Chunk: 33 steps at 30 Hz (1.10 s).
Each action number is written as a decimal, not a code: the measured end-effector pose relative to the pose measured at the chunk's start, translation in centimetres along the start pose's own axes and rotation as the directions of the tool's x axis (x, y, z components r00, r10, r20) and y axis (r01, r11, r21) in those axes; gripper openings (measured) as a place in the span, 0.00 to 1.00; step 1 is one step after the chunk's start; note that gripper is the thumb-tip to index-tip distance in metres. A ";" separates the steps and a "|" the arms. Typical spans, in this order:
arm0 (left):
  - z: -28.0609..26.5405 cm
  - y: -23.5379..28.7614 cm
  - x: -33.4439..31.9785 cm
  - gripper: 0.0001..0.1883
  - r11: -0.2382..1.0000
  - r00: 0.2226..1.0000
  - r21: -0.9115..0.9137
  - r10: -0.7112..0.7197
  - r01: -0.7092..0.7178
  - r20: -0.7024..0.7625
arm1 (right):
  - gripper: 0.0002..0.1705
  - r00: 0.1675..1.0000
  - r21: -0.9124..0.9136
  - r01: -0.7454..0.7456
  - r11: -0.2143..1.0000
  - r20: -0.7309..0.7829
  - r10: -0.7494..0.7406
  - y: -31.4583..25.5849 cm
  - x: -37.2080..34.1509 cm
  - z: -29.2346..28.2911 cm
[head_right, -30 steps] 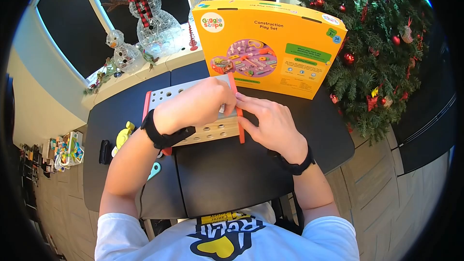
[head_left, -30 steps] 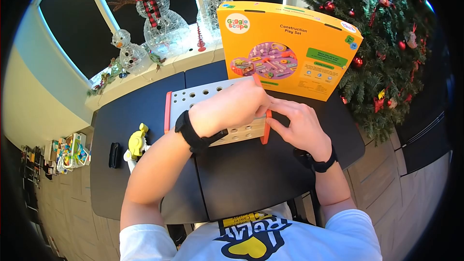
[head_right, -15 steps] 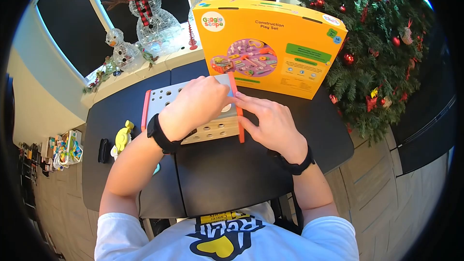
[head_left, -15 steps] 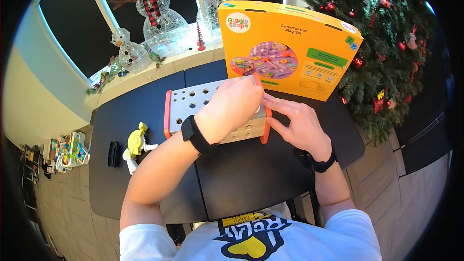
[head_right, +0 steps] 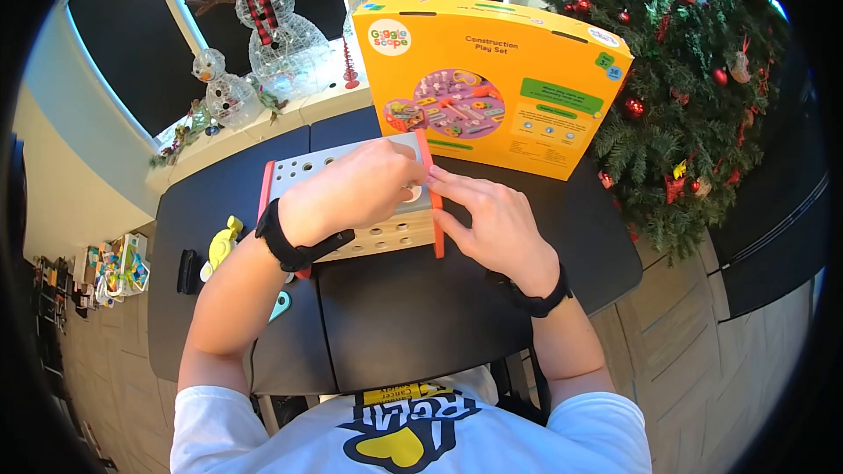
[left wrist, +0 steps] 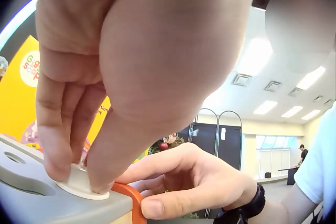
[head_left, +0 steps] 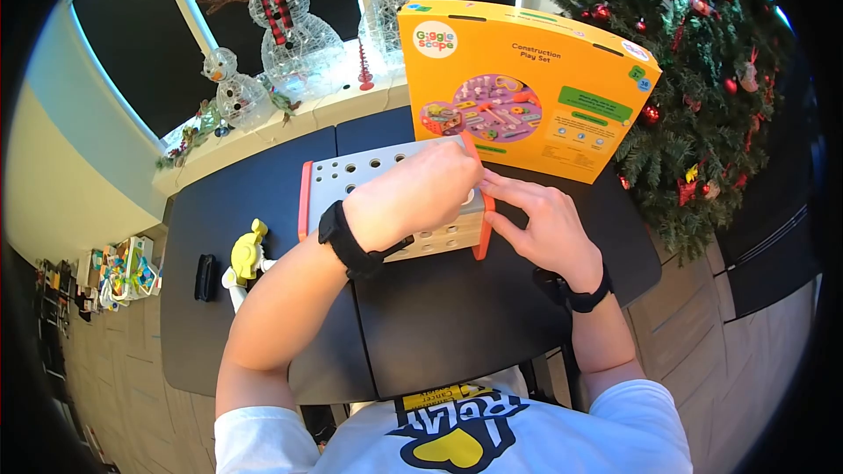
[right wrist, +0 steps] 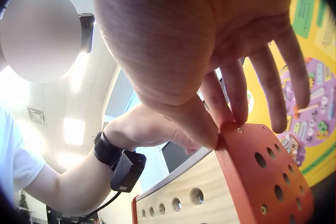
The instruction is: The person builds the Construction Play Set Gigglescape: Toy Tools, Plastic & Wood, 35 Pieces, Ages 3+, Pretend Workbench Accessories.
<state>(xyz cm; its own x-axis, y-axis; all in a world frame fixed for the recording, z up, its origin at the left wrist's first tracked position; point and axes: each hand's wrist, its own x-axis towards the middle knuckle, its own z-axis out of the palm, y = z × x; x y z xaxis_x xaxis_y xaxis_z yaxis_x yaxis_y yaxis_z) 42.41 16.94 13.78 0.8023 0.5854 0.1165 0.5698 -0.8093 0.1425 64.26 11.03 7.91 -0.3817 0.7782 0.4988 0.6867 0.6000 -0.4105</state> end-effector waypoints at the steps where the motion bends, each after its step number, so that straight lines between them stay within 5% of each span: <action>1: -0.2 -0.1 -0.1 0.12 1.000 0.999 -0.003 0.017 -0.017 0.039 | 0.22 1.000 -0.001 0.001 1.000 0.001 -0.001 0.0 0.0 0.0; 13: 0.6 -1.2 -1.1 0.17 0.978 0.974 -0.033 0.203 -0.207 -0.104 | 0.22 1.000 -0.005 0.000 1.000 -0.001 0.000 0.0 0.1 -0.1; 19: 0.6 -0.4 -4.3 0.12 0.987 0.976 0.157 0.069 -0.036 -0.208 | 0.22 1.000 0.007 -0.014 1.000 0.010 0.013 -0.2 0.1 0.0; 24: -1.4 -1.4 -10.9 0.23 0.974 0.963 0.062 -0.204 0.218 -0.176 | 0.21 1.000 0.028 0.007 1.000 -0.009 -0.007 -0.1 0.1 -0.1; 27: -1.3 -2.1 -14.1 0.26 0.926 0.932 0.188 -0.286 0.329 -0.224 | 0.20 0.999 0.044 0.036 0.998 -0.030 -0.035 0.0 0.2 0.2; 30: -1.4 -3.0 -15.1 0.26 0.947 0.936 0.042 -0.306 0.317 -0.174 | 0.20 0.998 0.039 0.062 0.997 -0.034 -0.060 -0.5 0.1 0.4; 33: -0.2 -4.4 -16.2 0.26 0.954 0.932 0.138 -0.216 0.265 -0.290 | 0.21 0.995 -0.026 0.088 0.996 -0.049 -0.089 -1.5 -0.3 0.7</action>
<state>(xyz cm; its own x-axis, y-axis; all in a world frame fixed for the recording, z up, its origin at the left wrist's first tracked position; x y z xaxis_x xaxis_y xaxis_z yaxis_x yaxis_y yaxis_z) 26.90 11.03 11.51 0.5729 0.7348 0.3632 0.7808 -0.6240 0.0307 62.90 10.01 7.84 -0.4105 0.7113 0.5706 0.6659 0.6613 -0.3453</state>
